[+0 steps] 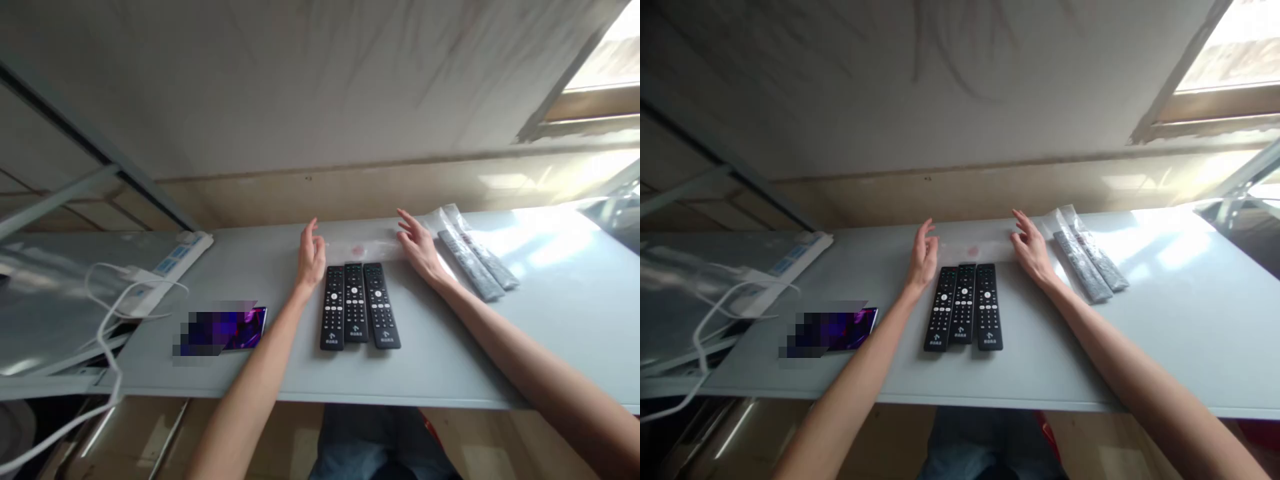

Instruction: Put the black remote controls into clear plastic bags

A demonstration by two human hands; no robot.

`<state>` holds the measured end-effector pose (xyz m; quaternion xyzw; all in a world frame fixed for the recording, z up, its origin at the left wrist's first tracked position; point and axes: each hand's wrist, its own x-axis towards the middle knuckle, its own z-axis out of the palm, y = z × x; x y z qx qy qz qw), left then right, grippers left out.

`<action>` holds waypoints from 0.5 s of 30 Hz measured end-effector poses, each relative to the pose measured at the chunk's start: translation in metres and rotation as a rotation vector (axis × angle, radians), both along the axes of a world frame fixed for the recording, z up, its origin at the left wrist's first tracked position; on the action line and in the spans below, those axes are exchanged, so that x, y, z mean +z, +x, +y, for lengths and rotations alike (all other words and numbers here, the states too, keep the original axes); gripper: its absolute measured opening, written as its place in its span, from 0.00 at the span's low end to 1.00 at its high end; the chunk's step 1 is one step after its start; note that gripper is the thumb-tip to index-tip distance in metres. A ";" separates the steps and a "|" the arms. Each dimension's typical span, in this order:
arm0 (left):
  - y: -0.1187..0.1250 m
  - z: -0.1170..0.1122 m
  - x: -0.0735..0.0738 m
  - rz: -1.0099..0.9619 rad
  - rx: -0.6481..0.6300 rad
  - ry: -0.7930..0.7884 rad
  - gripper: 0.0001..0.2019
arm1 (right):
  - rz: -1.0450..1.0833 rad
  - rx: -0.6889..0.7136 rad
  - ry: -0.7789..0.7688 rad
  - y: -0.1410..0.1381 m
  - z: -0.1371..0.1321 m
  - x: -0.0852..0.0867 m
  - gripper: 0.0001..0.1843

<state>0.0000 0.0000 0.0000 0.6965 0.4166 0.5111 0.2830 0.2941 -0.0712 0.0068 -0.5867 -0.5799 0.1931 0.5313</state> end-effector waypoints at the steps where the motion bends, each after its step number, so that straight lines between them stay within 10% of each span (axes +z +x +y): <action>1: 0.001 -0.002 0.001 0.016 0.001 0.024 0.30 | -0.008 0.004 -0.002 -0.002 -0.001 0.001 0.36; 15: 0.005 -0.022 0.017 0.083 0.035 0.091 0.31 | -0.597 -0.296 0.043 0.017 -0.067 0.053 0.40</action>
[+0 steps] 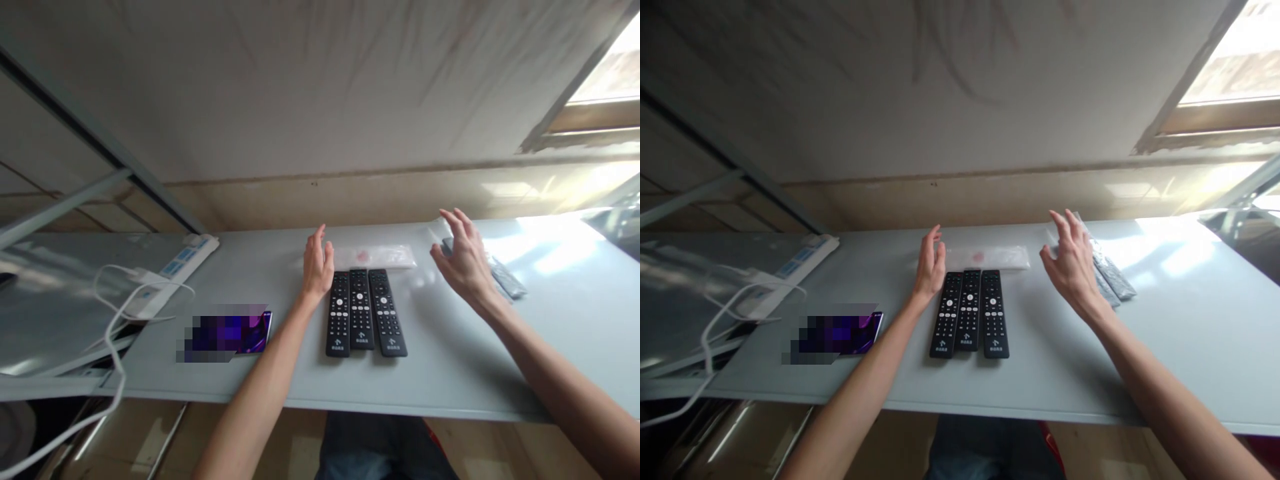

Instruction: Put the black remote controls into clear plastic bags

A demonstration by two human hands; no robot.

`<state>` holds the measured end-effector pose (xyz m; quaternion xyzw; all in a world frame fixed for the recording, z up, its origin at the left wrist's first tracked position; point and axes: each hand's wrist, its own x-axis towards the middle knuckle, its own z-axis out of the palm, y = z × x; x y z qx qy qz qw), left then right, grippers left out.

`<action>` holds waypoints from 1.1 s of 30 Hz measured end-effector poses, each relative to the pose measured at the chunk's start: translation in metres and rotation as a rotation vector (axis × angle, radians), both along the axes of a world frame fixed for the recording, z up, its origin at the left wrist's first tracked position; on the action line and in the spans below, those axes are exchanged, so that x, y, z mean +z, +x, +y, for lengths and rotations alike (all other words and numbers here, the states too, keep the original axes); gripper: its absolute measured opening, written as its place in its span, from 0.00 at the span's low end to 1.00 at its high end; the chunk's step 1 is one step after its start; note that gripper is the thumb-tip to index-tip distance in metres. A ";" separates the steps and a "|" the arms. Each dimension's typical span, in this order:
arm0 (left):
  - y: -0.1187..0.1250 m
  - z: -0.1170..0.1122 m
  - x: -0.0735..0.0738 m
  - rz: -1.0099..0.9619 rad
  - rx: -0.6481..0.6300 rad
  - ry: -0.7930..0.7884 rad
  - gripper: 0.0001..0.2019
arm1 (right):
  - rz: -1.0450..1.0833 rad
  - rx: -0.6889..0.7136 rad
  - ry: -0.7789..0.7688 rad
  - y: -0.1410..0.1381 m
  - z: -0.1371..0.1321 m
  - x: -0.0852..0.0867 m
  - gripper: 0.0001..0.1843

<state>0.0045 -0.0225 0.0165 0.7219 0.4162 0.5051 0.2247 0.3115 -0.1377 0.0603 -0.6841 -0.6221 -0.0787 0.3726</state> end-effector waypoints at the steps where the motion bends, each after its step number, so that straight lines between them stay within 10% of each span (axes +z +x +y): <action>1: 0.000 0.000 0.001 0.001 0.006 0.002 0.31 | -0.048 -0.022 -0.042 0.006 -0.007 0.000 0.41; 17: 0.001 0.001 0.002 0.003 0.016 -0.014 0.33 | -0.302 -0.186 -0.203 0.044 -0.033 -0.036 0.28; 26: 0.002 -0.002 0.005 -0.036 0.019 0.005 0.31 | -0.105 -0.174 -0.067 0.006 -0.034 0.004 0.34; 33: 0.004 -0.025 0.030 0.073 -0.011 0.236 0.25 | 0.069 0.218 0.211 -0.042 -0.011 0.020 0.28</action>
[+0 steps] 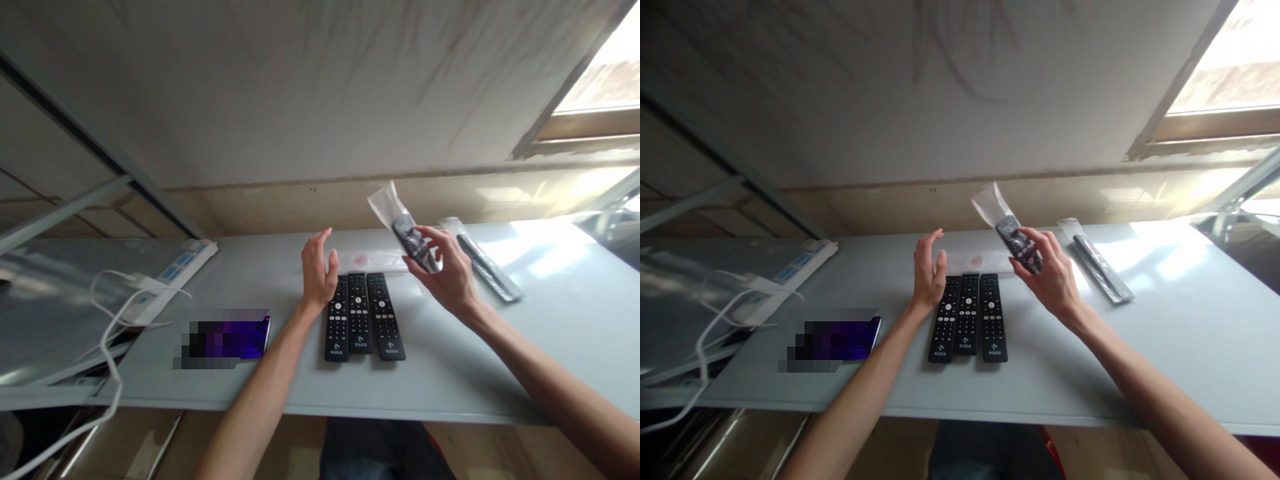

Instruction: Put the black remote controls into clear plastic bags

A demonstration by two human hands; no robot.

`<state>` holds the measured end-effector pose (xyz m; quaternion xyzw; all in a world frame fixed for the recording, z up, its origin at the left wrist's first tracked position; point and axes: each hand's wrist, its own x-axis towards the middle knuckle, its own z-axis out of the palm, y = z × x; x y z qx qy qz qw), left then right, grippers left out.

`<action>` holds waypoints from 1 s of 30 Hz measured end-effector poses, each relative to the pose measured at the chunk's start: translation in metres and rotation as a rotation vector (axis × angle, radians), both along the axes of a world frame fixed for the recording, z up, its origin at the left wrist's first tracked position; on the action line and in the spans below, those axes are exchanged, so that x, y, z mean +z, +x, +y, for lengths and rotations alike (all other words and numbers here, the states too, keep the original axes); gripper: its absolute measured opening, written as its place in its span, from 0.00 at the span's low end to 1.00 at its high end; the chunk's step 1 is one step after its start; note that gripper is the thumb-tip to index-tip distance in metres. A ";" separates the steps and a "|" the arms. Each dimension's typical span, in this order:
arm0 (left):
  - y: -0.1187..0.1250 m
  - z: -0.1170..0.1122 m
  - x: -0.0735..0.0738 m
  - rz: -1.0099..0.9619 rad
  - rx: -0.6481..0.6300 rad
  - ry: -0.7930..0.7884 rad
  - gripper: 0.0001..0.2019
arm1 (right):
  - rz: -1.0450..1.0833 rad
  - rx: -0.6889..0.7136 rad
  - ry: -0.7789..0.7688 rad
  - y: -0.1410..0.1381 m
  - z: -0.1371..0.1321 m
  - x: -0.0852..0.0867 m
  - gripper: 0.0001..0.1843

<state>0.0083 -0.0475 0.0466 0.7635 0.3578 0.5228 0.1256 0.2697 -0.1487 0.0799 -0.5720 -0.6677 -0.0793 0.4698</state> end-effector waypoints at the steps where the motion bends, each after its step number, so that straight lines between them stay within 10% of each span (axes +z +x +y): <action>1: 0.000 -0.005 0.004 0.018 -0.016 0.027 0.24 | 0.003 0.056 0.023 -0.007 0.003 -0.004 0.27; 9: 0.004 -0.032 0.020 0.021 -0.188 -0.096 0.24 | 0.042 0.238 0.016 -0.035 -0.007 -0.040 0.25; 30: 0.024 -0.037 0.027 -0.436 -0.430 -0.793 0.23 | -0.023 0.265 0.034 -0.028 -0.005 -0.024 0.30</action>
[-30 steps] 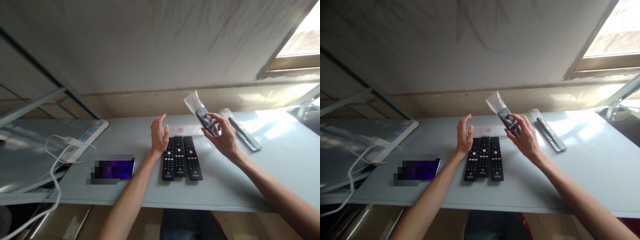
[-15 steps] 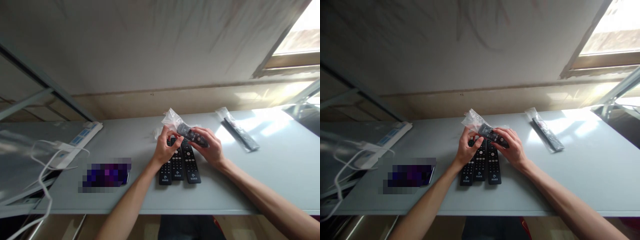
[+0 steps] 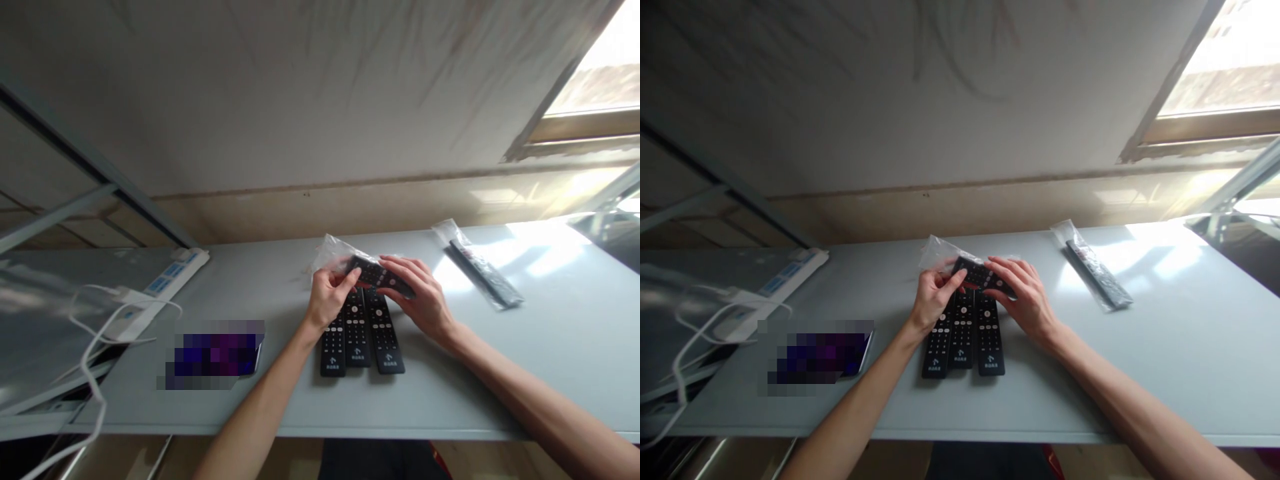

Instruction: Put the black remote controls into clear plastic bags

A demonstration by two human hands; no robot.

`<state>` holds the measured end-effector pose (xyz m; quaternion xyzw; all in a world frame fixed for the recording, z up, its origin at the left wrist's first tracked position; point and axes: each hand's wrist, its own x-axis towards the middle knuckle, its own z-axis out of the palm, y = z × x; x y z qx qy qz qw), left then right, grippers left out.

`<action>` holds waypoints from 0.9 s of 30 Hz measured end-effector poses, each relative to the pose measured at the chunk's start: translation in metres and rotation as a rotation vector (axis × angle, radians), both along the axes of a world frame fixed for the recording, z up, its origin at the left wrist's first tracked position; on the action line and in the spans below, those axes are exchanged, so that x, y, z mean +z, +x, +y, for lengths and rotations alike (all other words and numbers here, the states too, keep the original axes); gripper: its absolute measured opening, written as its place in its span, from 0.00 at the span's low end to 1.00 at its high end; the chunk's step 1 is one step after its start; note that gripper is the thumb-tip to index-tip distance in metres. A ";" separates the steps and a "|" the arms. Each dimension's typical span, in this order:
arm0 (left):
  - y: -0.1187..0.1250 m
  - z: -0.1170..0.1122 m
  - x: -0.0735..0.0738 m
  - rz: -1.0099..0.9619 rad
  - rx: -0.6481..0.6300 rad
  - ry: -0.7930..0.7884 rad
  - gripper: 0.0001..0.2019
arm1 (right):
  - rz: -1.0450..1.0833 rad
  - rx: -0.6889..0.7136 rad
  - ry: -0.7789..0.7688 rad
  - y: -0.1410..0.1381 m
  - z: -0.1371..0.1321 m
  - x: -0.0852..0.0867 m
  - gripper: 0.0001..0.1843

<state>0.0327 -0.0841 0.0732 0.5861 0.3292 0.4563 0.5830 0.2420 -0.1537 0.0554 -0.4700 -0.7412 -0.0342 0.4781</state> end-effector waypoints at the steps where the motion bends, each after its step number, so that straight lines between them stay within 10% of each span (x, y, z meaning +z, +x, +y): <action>1: 0.000 0.002 -0.001 -0.032 0.014 -0.032 0.23 | 0.021 -0.052 -0.016 0.002 0.000 0.000 0.28; 5: -0.004 0.007 -0.001 -0.185 0.073 -0.145 0.23 | 0.282 -0.219 -0.160 0.009 0.003 0.001 0.24; 12: -0.007 0.008 0.004 -0.331 0.028 -0.271 0.22 | 0.808 -0.021 -0.634 0.009 0.003 0.011 0.28; 27: -0.014 0.012 0.001 -0.336 -0.024 -0.304 0.21 | 1.118 0.121 -0.612 0.011 0.004 0.006 0.25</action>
